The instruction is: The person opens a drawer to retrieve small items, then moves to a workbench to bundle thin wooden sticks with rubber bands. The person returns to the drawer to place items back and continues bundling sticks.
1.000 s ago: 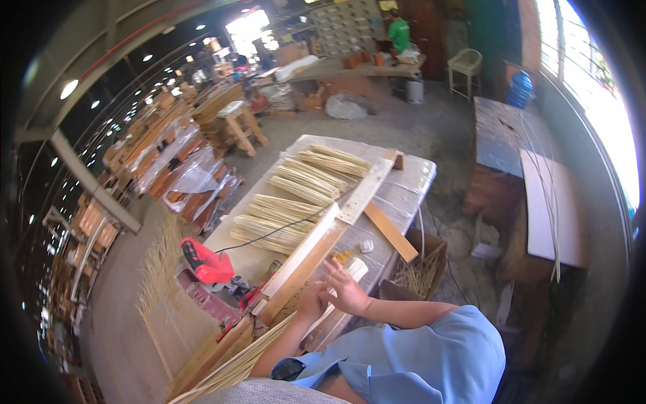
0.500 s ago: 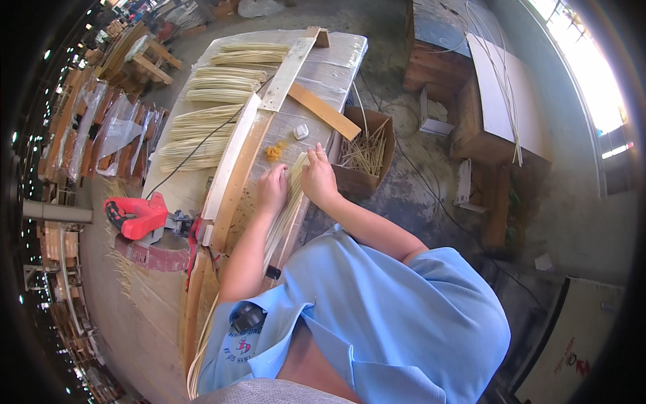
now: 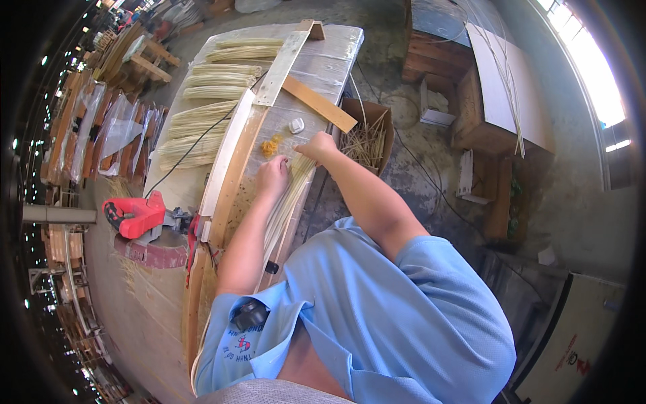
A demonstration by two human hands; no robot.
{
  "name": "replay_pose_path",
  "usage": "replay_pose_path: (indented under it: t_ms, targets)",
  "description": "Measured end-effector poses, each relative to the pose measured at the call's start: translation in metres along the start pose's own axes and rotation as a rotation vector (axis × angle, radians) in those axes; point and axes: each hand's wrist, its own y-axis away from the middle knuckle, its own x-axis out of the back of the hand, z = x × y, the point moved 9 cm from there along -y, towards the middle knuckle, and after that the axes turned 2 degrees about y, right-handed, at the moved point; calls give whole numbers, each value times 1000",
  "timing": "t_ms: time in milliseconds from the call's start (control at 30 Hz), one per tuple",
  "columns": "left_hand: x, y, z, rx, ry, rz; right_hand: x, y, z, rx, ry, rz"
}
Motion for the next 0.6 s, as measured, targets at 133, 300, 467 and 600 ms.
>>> replay_pose_path:
  t_ms: [133, 300, 467, 600]
  targets:
    - [-1, 0, -7, 107, -11, 12, -32, -25, 8, -204, -170, -327]
    - [-12, -13, -5, 244, -2, -110, -65, -52, 27, -346, -277, -858]
    - [-19, -2, -35, 309, 84, -82, -69, -23, 11, -616, -438, -991]
    - [-34, -5, -48, 352, 206, -66, -70, -20, 24, -706, -636, -1171]
